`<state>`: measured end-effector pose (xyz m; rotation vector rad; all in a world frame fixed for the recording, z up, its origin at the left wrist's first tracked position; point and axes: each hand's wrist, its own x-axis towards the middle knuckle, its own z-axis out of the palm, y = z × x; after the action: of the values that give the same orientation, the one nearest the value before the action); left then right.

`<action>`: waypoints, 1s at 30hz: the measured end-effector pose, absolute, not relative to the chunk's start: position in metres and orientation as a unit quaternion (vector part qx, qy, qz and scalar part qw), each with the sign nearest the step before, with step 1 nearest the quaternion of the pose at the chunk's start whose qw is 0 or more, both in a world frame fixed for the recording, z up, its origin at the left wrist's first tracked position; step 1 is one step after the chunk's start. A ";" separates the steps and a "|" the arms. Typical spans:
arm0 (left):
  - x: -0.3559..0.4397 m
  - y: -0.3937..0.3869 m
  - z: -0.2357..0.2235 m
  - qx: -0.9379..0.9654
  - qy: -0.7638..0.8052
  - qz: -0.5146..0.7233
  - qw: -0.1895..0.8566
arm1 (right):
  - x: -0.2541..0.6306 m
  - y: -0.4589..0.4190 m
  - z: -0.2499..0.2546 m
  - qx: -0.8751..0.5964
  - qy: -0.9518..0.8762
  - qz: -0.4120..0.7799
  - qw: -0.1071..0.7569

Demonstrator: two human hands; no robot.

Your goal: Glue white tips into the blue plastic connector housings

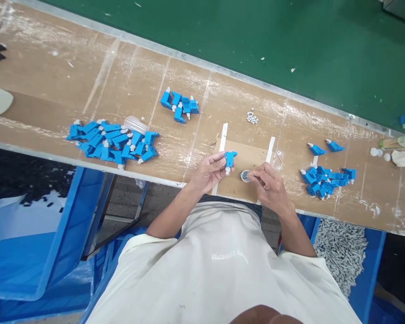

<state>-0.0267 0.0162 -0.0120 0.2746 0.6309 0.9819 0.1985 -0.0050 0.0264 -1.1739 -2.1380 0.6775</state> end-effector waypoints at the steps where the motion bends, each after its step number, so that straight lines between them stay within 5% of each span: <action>1: -0.026 0.016 -0.011 0.129 0.292 0.463 0.827 | 0.199 -0.005 0.028 -0.442 -0.805 0.256 0.303; 22: -0.009 0.008 0.009 0.151 0.281 0.416 0.852 | 0.184 -0.022 0.054 -0.501 -0.612 0.303 0.532; 30: -0.005 0.004 0.014 0.152 0.288 0.409 0.853 | 0.171 -0.019 0.056 -0.462 -0.669 0.278 0.511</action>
<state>-0.0046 0.0043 0.0142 0.3201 0.6057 0.8597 0.1706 -0.0191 0.0565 -1.1119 -1.6113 0.6701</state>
